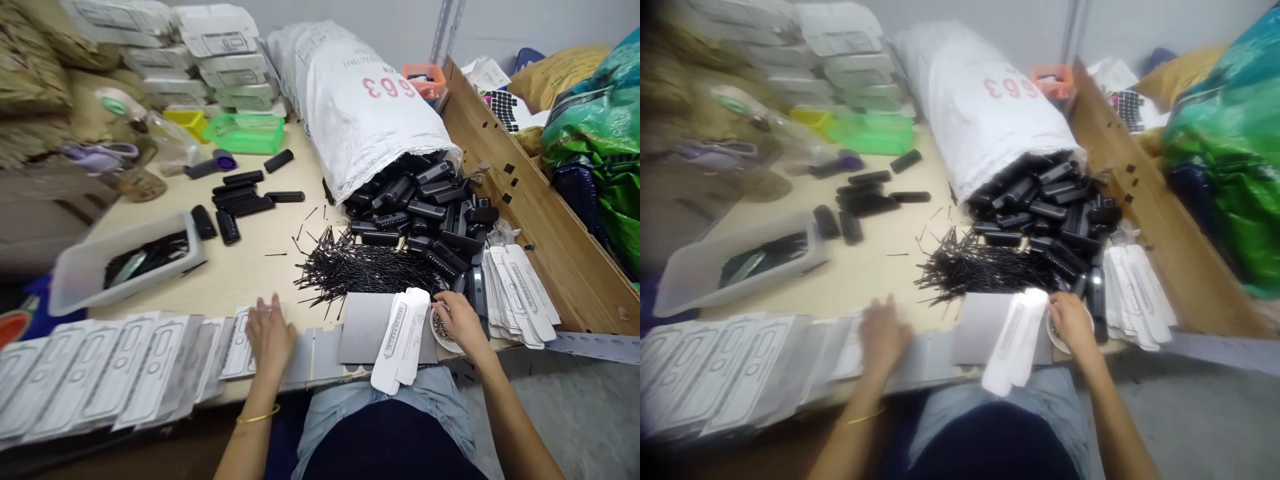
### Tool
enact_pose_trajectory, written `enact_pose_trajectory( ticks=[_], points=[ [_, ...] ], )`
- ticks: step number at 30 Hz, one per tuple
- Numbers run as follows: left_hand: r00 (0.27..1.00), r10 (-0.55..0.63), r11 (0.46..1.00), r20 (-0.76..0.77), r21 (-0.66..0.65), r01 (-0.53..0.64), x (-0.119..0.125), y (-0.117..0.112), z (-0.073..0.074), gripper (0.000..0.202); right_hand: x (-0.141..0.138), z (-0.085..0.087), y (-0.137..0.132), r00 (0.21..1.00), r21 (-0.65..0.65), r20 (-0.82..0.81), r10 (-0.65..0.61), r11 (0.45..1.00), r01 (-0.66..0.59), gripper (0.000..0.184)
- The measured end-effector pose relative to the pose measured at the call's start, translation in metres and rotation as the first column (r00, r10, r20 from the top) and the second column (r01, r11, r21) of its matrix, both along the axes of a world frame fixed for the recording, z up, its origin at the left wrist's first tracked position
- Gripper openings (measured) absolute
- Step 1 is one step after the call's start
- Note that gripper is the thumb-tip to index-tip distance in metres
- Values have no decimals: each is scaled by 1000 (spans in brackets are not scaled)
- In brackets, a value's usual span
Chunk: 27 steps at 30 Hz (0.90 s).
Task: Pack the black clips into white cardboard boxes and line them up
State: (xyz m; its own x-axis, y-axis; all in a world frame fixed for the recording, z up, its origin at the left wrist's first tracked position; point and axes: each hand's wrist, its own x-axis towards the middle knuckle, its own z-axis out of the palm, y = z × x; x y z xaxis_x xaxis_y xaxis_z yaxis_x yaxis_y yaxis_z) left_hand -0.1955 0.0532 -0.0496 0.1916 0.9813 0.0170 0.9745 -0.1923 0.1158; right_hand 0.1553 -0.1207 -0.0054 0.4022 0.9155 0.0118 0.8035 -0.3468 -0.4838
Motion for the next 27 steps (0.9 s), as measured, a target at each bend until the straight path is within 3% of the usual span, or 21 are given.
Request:
enact_pose_trajectory(
  ticks=[3,6,11,15,17,19,21,24,26,27],
  points=[
    [992,-91,993,83,-72,97,35,3,-1,58,8,-3,-6,992,-111,96,-83,989,93,13],
    [981,-31,984,191,-168,63,69,19,-9,55,13,-8,-13,990,-253,99,-100,960,123,10],
    [920,-79,982,383,-129,137,106,48,-7,57,14,-23,-21,994,-342,0,-106,935,100,12],
    [868,-220,974,445,45,224,121,30,12,49,15,-24,-25,984,-251,68,-165,952,177,9],
    [770,-347,917,535,21,398,134,8,19,35,15,-23,-25,987,-254,96,-131,955,152,12],
    [635,-423,811,647,-43,584,155,-11,24,25,15,-24,-23,995,-318,75,-68,944,88,12],
    [544,-468,757,696,-2,654,184,-21,28,23,14,-27,-21,998,-375,44,-38,926,52,9],
    [491,-617,686,615,115,718,236,-18,36,30,12,-30,-19,999,-382,15,-43,923,46,10],
    [489,-721,602,490,95,793,268,-9,40,38,10,-31,-20,998,-365,-10,-58,930,51,11],
    [496,-738,589,457,78,804,281,-4,40,40,10,-31,-21,997,-356,-25,-70,933,57,10]
  ],
)
